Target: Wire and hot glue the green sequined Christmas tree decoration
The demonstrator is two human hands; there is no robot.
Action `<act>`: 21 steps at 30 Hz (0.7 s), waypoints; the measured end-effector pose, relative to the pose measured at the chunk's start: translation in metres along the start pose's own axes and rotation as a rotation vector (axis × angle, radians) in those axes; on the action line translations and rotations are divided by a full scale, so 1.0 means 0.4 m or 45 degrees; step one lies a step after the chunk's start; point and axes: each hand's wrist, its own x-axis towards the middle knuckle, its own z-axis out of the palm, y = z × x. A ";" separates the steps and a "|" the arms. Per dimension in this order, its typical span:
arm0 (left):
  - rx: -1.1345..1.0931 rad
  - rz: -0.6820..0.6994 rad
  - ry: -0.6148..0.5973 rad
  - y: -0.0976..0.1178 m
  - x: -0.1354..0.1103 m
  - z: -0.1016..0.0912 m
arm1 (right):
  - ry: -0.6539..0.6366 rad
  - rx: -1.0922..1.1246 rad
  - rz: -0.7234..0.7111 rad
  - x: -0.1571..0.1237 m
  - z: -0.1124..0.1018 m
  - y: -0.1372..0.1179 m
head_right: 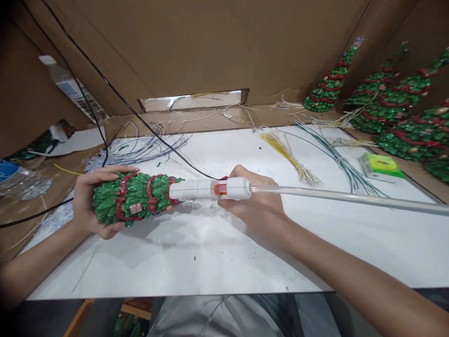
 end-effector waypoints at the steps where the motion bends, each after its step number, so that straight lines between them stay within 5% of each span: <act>1: -0.007 -0.005 -0.002 0.001 0.000 0.000 | -0.006 0.001 -0.020 -0.001 -0.001 0.000; 10: -0.016 -0.028 0.008 -0.004 -0.001 -0.001 | 0.155 -0.224 -0.365 -0.003 0.001 0.003; 21: 0.003 -0.036 -0.003 -0.009 -0.003 0.000 | 0.222 -0.392 -0.502 -0.001 0.003 0.021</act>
